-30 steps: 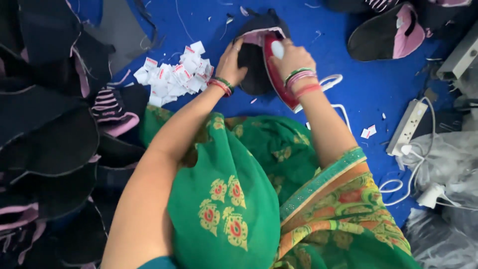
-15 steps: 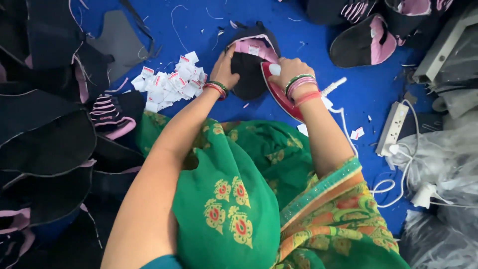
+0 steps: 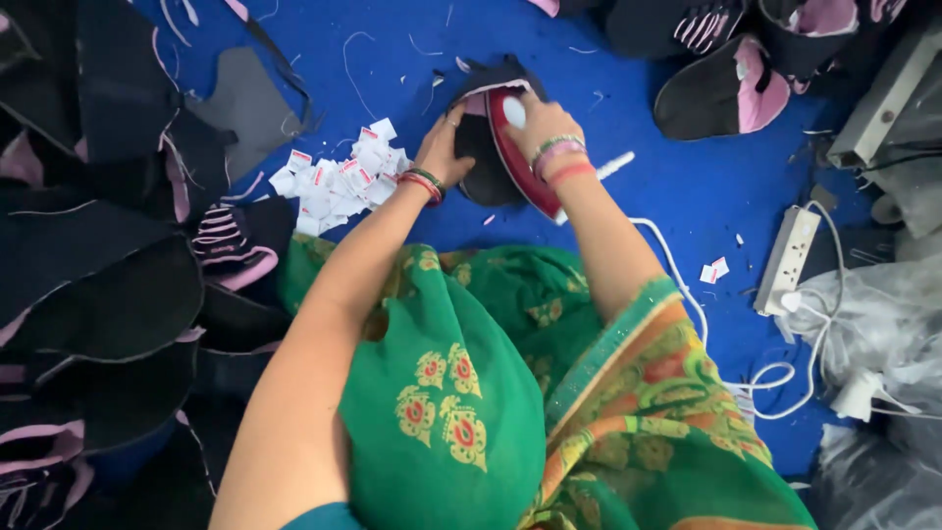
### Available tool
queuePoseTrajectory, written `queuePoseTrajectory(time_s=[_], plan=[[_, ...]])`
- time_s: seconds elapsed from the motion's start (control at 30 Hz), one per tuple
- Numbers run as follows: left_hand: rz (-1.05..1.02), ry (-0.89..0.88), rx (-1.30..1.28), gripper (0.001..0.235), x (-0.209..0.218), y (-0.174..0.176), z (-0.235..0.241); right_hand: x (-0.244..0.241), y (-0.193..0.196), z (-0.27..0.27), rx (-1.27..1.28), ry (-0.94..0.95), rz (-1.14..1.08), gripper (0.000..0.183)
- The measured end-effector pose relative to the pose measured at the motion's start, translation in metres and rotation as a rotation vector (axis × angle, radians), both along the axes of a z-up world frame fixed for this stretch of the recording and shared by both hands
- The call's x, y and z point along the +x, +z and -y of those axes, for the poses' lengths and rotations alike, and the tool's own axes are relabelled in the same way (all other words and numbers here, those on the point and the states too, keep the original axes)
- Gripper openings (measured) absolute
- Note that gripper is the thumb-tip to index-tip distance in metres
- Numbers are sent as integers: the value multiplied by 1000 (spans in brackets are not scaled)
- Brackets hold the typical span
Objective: Ironing labels or reinforcements onto shoe upper components on a floor-based workshop area.
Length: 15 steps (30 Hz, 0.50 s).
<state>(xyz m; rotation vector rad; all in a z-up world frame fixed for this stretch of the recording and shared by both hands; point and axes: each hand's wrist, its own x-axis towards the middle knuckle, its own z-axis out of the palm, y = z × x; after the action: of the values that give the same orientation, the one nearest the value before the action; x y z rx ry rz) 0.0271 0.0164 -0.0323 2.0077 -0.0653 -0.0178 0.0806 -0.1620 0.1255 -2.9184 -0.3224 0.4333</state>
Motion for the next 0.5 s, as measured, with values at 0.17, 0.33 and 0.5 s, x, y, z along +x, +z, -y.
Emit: queuePoseTrajectory(time_s=[0.17, 0.33, 0.5], plan=[[139, -10, -17, 96, 7, -10, -8, -34, 43, 52, -75, 68, -93, 57], [51, -57, 123, 51, 58, 88, -50, -60, 82, 164, 124, -137, -170, 75], [462, -451, 722, 24, 161, 240, 20, -59, 71, 225, 290, -386, -84, 36]])
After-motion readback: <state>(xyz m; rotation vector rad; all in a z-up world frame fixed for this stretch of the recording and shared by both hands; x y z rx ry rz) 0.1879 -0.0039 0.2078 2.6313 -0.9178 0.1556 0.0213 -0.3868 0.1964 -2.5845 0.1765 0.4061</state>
